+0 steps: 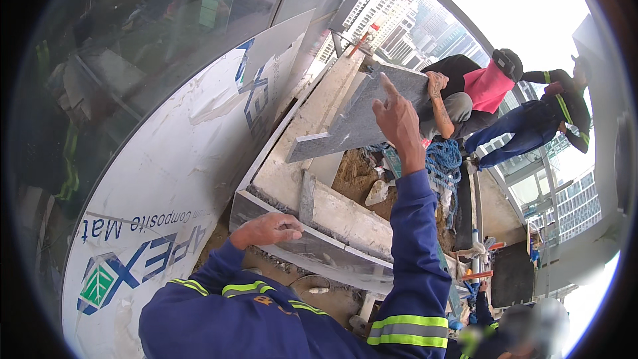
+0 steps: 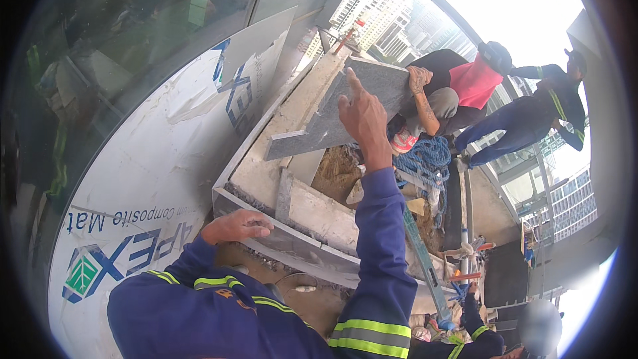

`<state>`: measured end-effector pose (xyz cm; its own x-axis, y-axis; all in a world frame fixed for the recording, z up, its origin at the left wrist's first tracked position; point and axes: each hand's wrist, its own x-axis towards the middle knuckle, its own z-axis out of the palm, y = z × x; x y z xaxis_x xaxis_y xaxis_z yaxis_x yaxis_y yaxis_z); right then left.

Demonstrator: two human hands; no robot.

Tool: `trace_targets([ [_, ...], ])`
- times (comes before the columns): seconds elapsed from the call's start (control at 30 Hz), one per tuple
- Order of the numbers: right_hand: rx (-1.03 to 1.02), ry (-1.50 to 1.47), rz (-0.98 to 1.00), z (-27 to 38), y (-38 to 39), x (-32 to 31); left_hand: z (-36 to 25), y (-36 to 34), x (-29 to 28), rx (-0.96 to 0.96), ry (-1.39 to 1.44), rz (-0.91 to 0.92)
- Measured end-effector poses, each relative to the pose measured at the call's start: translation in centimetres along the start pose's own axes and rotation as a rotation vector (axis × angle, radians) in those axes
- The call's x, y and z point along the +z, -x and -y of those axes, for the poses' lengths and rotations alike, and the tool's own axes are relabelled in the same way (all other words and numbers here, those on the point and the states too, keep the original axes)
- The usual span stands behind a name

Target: The person uses an angle grinder to cut a dark stone tile while a coworker holds it steady. After cutting, the person places the tile aside and picks up a metal frame to position it against the wall.

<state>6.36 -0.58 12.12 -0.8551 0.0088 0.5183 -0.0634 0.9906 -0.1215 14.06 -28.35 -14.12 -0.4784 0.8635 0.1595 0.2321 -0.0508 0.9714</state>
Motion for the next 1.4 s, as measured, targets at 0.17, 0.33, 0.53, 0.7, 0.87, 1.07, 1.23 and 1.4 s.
trace_targets([
  [0.17, 0.084, -0.099, -0.007, 2.3, 0.8, 2.8, 2.1, 4.2, -3.1, -0.168, 0.199, -0.629],
  [0.33, 0.31, -0.152, 0.007, -3.7, 10.9, 7.8, 5.8, 4.8, -6.4, -0.252, 0.081, -0.994],
  [0.53, 0.576, -0.166, 0.03, -10.5, 21.9, 12.9, 8.1, 2.5, -8.4, -0.213, -0.12, -1.142],
  [0.7, 0.604, -0.157, 0.125, -10.2, 27.6, 13.8, 7.3, 2.8, -8.2, -0.171, -0.106, -1.238],
  [0.87, 0.711, -0.203, 0.139, -10.0, 31.0, 15.2, 7.6, 2.6, -7.7, -0.165, -0.023, -1.267],
  [1.07, 0.689, -0.166, 0.179, -10.3, 31.1, 16.7, 6.9, 3.6, -6.5, -0.195, -0.055, -1.334],
  [1.23, 0.692, -0.231, 0.143, -10.1, 31.4, 17.7, 5.7, 1.5, -5.1, -0.145, -0.061, -1.324],
  [1.4, 0.598, -0.276, 0.027, -10.6, 32.2, 18.6, 3.6, -1.2, -3.7, -0.087, -0.091, -1.292],
])
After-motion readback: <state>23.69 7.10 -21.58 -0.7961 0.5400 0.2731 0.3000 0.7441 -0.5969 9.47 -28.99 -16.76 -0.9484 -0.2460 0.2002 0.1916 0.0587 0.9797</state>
